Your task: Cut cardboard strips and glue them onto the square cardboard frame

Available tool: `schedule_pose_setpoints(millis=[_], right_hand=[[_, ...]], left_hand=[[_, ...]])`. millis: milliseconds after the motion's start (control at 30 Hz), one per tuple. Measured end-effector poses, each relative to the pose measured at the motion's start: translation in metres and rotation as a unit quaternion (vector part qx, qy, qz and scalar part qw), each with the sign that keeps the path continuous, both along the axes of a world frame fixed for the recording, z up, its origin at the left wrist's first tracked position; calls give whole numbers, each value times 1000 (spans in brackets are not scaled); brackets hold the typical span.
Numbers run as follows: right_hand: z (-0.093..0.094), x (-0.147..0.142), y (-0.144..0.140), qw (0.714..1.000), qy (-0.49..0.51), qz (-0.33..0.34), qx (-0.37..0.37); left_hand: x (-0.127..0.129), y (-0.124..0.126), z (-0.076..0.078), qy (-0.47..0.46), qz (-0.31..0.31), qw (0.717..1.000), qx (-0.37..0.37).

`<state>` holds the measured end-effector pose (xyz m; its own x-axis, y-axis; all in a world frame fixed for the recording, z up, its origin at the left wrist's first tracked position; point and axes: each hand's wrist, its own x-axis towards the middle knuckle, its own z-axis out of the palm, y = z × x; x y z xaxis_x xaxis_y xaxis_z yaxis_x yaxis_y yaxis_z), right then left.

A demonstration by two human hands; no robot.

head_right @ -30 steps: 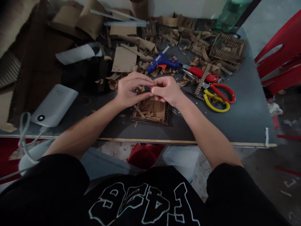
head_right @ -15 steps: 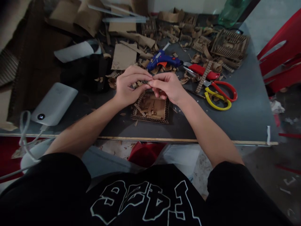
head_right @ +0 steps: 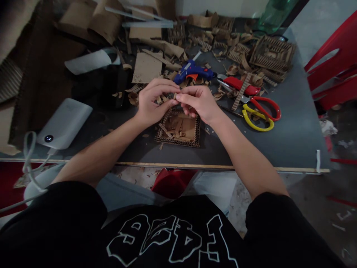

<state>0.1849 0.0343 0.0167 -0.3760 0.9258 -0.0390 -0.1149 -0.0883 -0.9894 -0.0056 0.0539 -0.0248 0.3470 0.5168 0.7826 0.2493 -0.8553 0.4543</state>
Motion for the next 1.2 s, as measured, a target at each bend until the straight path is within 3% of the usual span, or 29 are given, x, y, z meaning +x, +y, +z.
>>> schedule_pose_setpoints(millis=[733,1200], right_hand=[[1,0,-1,1000,-7,-8,3],[-1,2,0,999,-19,-11,26]], left_hand=[[-1,0,2,6,3,1000,12],[-1,0,3,20,19,999,-24]])
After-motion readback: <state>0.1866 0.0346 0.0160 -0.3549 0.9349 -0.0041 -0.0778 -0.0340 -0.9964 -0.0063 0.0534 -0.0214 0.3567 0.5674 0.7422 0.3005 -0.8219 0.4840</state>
